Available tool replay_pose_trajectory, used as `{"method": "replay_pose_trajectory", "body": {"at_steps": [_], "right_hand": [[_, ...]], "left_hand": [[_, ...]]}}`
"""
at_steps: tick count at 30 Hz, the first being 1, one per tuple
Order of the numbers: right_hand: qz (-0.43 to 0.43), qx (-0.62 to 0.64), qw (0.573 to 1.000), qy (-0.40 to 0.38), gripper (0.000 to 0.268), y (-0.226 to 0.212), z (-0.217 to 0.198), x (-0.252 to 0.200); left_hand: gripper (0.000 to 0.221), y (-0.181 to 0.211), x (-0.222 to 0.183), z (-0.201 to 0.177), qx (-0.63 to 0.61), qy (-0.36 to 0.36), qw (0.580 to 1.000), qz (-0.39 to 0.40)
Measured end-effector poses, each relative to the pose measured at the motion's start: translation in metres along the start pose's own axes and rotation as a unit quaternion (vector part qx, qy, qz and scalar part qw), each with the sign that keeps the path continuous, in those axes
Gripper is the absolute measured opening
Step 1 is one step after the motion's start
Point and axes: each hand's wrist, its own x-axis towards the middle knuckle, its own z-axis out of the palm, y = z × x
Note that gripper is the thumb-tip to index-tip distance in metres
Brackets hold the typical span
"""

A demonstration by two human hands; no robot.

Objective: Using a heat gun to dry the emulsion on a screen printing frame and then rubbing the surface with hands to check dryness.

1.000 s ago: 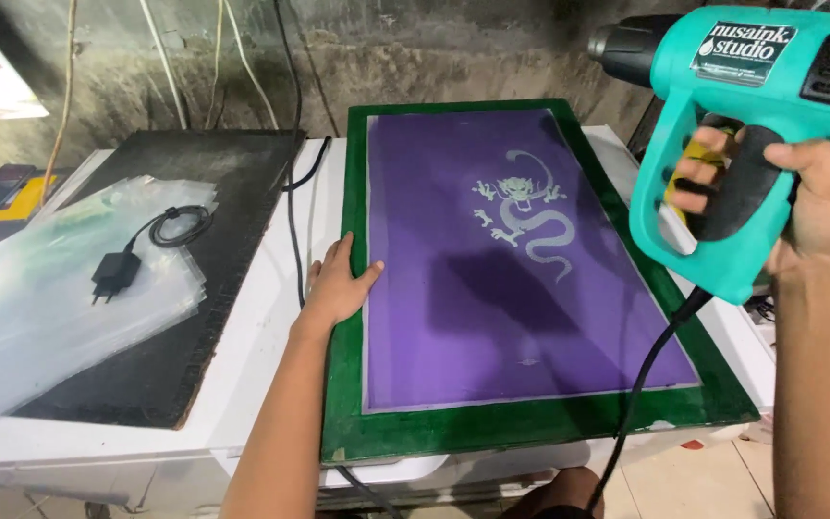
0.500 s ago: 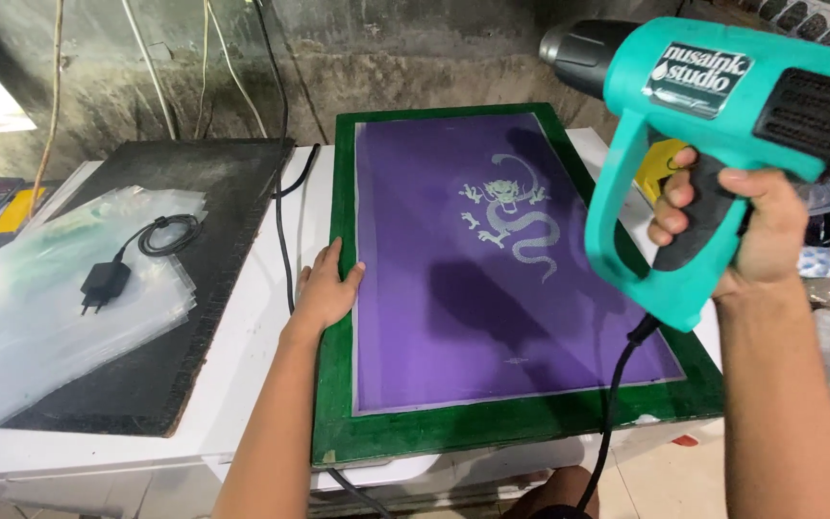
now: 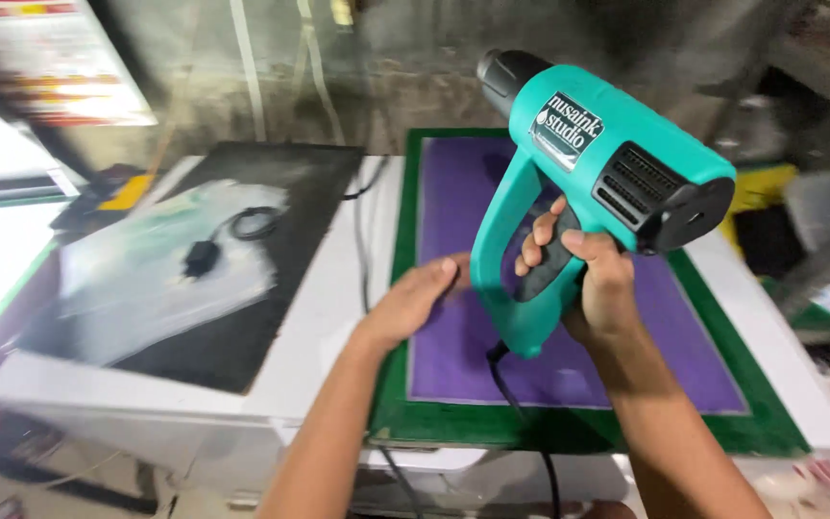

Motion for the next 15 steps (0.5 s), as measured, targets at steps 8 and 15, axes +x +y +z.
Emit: {"method": "replay_pose_trajectory", "body": {"at_steps": [8, 15], "right_hand": [[0.008, 0.049, 0.998, 0.04, 0.022, 0.088, 0.104, 0.045], [0.072, 0.029, 0.995, 0.064, 0.019, 0.189, 0.124, 0.06]], "left_hand": [[0.091, -0.023, -0.073, -0.046, -0.321, 0.003, 0.944, 0.071], [0.105, 0.025, -0.101, -0.076, -0.026, 0.252, 0.959, -0.127]]}}
